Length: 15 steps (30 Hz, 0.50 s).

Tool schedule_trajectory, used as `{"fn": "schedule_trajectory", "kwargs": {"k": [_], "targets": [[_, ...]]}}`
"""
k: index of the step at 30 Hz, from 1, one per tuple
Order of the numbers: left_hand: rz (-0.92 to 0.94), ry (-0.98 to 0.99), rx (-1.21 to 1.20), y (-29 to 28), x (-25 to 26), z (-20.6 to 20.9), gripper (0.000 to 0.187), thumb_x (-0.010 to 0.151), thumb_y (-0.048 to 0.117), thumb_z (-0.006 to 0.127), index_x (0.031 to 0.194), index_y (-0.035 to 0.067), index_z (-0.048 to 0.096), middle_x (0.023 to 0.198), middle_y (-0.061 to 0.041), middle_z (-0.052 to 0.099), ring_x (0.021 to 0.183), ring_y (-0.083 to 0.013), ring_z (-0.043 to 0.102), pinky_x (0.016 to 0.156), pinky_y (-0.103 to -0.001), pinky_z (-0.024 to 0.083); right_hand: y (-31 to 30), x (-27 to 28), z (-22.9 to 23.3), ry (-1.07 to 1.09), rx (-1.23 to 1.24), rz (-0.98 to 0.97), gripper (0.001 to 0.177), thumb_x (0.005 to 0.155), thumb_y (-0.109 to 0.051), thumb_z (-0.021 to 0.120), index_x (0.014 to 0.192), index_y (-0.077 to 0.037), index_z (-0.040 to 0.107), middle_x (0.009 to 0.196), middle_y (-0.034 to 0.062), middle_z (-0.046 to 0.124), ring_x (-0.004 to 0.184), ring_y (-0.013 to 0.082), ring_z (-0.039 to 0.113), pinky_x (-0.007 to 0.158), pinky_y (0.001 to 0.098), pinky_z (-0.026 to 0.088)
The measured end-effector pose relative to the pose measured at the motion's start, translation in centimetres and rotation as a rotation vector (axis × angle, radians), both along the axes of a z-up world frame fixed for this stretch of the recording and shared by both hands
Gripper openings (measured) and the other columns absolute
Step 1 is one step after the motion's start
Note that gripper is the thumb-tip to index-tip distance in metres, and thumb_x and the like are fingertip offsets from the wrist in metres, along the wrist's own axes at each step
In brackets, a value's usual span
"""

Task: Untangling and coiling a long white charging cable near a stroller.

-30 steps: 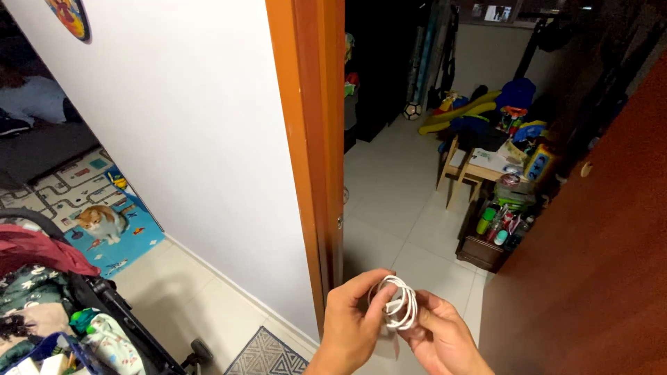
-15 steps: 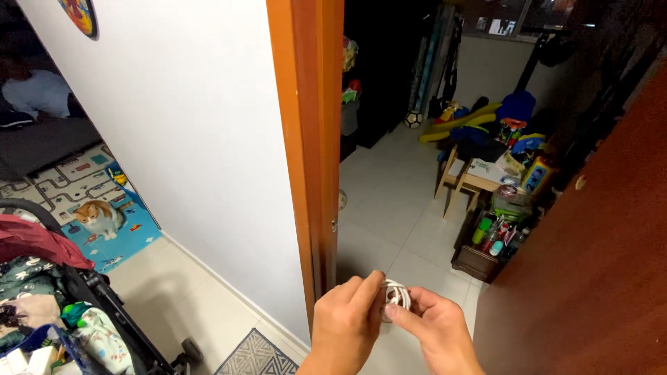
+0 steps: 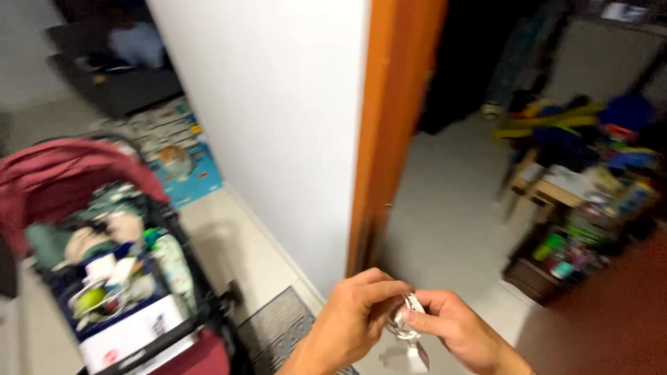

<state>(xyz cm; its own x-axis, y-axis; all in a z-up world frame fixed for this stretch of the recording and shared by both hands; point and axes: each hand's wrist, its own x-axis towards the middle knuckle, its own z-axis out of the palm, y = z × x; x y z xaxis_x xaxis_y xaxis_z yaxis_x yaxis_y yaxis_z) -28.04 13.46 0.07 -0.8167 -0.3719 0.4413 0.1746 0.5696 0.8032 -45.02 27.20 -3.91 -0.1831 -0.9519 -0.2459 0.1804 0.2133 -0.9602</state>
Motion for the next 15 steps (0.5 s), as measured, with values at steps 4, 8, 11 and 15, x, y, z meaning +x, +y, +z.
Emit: {"fn": "schedule_trajectory", "kwargs": {"k": [4, 8, 11, 15], "targets": [[0.178, -0.015, 0.014, -1.7, 3.5, -1.5, 0.017, 0.092, 0.004, 0.073, 0.108, 0.009, 0.074, 0.095, -0.01, 0.07, 0.086, -0.0296, 0.071, 0.073, -0.037, 0.058, -4.2, 2.0, -2.8, -0.21, -0.037, 0.142, 0.029, 0.093, -0.02, 0.064, 0.107, 0.004, 0.074, 0.098, 0.0052, 0.075, 0.092, 0.0138, 0.066, 0.087, 0.0331, 0.052], [0.171, -0.073, -0.012, -3.9, 7.9, -0.4, 0.03, 0.087, -0.001, 0.067, 0.114, 0.011, 0.074, 0.094, -0.013, 0.064, 0.086, -0.036, 0.067, 0.073, -0.041, 0.055, -8.9, 4.6, -3.8, -0.081, 0.003, 0.194, 0.031, 0.09, -0.019, 0.065, 0.108, 0.003, 0.077, 0.098, 0.0049, 0.078, 0.093, 0.0125, 0.069, 0.088, 0.0313, 0.053], [0.273, -0.102, 0.008, -6.5, 11.5, -1.3, 0.027, 0.088, 0.0, 0.068, 0.112, 0.011, 0.074, 0.091, -0.014, 0.064, 0.083, -0.0365, 0.066, 0.072, -0.042, 0.054, -13.2, 6.9, -6.2, 0.016, 0.032, 0.249, 0.029, 0.092, -0.02, 0.066, 0.106, 0.003, 0.078, 0.093, 0.0037, 0.077, 0.087, 0.0112, 0.067, 0.081, 0.0307, 0.054], [0.474, -0.072, 0.047, -9.3, 16.7, -2.8, 0.02, 0.093, 0.002, 0.066, 0.112, 0.007, 0.073, 0.091, -0.015, 0.066, 0.085, -0.037, 0.067, 0.074, -0.042, 0.055, -18.1, 10.3, -10.9, -0.03, 0.02, 0.275, 0.028, 0.099, -0.022, 0.069, 0.106, 0.005, 0.072, 0.086, 0.002, 0.069, 0.077, 0.0108, 0.059, 0.068, 0.0302, 0.049]]}}
